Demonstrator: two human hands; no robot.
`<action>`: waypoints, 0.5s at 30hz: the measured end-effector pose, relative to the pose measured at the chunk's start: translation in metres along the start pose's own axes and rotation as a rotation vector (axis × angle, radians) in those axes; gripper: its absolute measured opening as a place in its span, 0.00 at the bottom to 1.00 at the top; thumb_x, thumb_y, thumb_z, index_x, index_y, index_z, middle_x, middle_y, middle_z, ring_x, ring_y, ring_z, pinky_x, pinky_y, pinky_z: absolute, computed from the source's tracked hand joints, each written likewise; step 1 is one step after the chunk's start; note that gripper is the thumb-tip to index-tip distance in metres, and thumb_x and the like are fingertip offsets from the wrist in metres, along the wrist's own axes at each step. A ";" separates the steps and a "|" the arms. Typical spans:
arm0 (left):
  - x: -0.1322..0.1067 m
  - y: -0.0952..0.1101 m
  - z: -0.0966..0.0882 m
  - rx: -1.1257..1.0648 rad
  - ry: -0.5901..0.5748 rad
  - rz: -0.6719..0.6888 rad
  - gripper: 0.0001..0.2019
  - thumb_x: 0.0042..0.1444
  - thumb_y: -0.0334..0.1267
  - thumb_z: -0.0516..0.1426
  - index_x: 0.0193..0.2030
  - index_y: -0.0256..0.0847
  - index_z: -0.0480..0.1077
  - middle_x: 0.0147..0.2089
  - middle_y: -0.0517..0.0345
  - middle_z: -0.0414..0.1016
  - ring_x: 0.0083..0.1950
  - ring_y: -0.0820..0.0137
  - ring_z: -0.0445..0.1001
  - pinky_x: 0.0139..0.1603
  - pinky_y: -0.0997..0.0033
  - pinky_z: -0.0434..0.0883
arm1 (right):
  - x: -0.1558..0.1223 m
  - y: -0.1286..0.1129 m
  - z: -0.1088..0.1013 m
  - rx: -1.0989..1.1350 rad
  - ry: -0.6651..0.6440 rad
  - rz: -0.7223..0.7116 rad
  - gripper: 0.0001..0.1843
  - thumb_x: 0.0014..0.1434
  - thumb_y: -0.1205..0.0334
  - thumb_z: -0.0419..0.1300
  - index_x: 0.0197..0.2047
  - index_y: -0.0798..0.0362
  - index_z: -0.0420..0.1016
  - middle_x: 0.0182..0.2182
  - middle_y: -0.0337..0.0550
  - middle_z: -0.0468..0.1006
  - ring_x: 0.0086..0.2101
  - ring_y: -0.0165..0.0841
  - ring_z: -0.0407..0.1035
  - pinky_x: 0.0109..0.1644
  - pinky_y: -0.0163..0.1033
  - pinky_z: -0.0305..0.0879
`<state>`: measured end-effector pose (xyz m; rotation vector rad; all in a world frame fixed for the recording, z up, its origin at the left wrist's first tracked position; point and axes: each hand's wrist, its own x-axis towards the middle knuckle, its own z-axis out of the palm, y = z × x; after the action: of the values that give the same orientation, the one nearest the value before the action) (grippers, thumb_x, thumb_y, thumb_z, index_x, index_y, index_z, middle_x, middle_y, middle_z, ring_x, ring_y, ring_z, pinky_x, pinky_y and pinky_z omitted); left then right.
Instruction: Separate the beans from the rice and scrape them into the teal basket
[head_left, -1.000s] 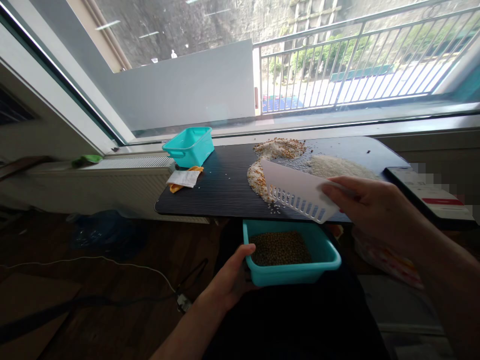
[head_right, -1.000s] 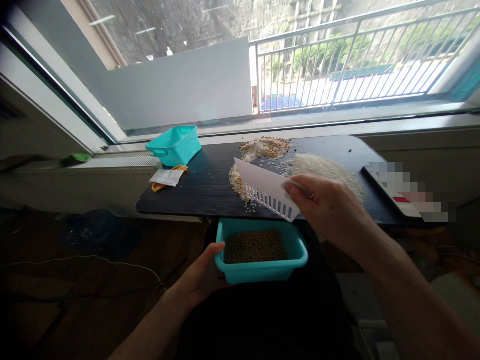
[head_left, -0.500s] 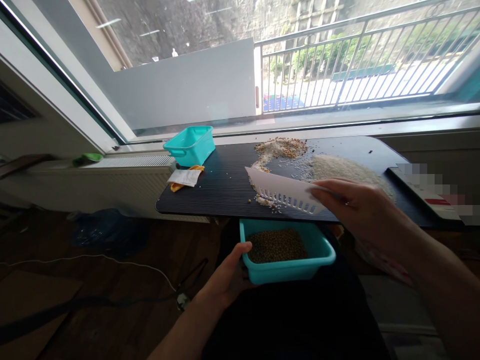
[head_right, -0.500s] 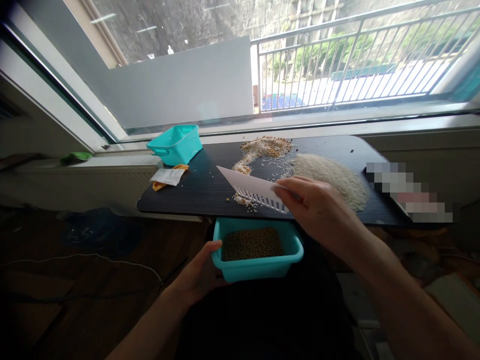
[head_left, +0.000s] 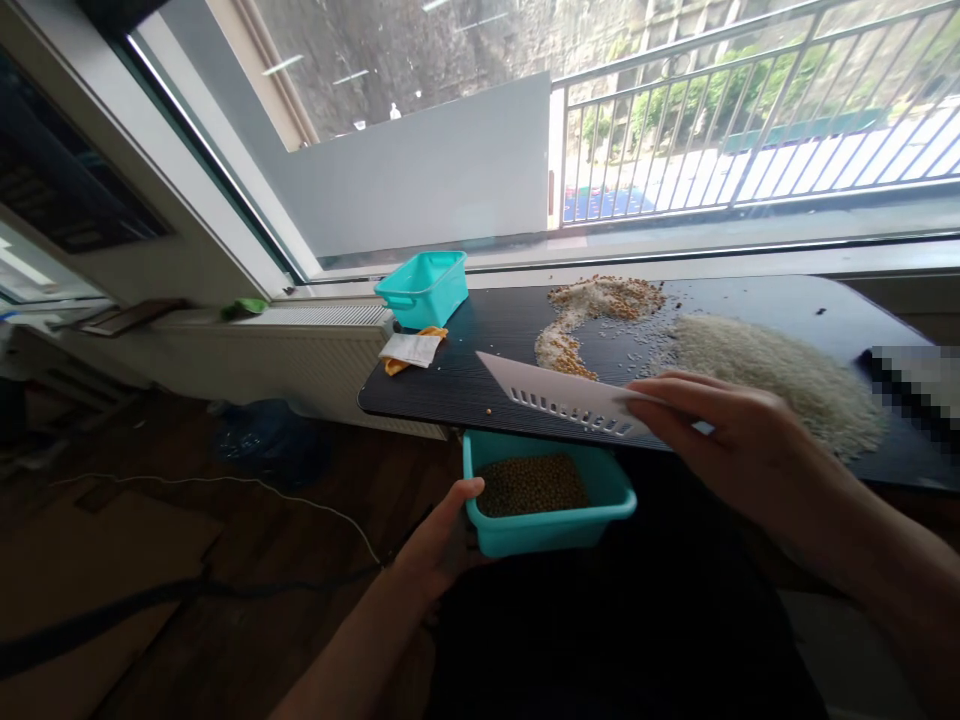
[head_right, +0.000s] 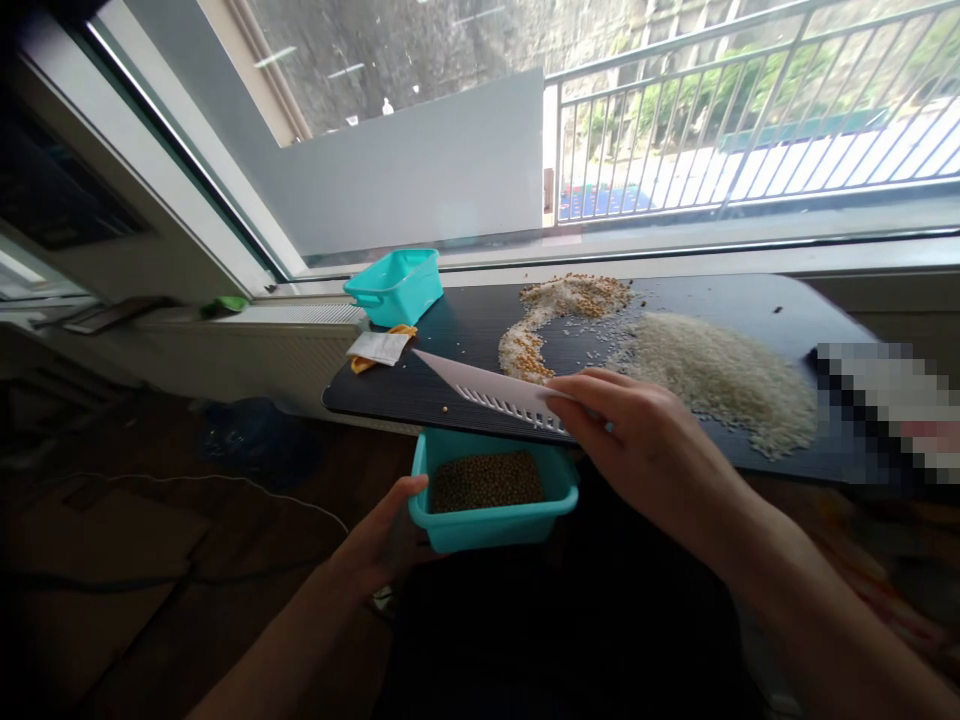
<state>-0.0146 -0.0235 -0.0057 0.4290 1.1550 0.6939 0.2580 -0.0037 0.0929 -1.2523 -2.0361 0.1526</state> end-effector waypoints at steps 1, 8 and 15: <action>-0.002 0.002 -0.007 -0.012 0.021 0.013 0.23 0.59 0.49 0.53 0.57 0.37 0.66 0.49 0.46 0.78 0.43 0.62 0.78 0.43 0.63 0.73 | 0.009 -0.004 0.010 0.019 -0.030 -0.034 0.13 0.65 0.56 0.54 0.42 0.48 0.79 0.37 0.41 0.81 0.35 0.31 0.74 0.38 0.34 0.66; -0.018 0.014 -0.035 -0.101 0.134 0.075 0.17 0.61 0.45 0.52 0.52 0.37 0.68 0.39 0.51 0.80 0.34 0.66 0.78 0.37 0.67 0.74 | 0.034 -0.028 0.045 0.054 -0.194 -0.148 0.15 0.66 0.60 0.51 0.41 0.52 0.79 0.37 0.45 0.81 0.36 0.33 0.74 0.40 0.35 0.67; -0.022 0.003 -0.031 -0.050 0.128 0.122 0.20 0.56 0.47 0.58 0.51 0.36 0.69 0.40 0.51 0.80 0.33 0.68 0.77 0.34 0.71 0.73 | -0.007 -0.018 -0.005 -0.025 -0.041 -0.085 0.12 0.65 0.56 0.53 0.42 0.47 0.77 0.39 0.41 0.81 0.36 0.30 0.75 0.40 0.33 0.68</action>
<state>-0.0499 -0.0382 0.0000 0.4200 1.2365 0.8647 0.2499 -0.0203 0.1016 -1.1847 -2.1287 0.1142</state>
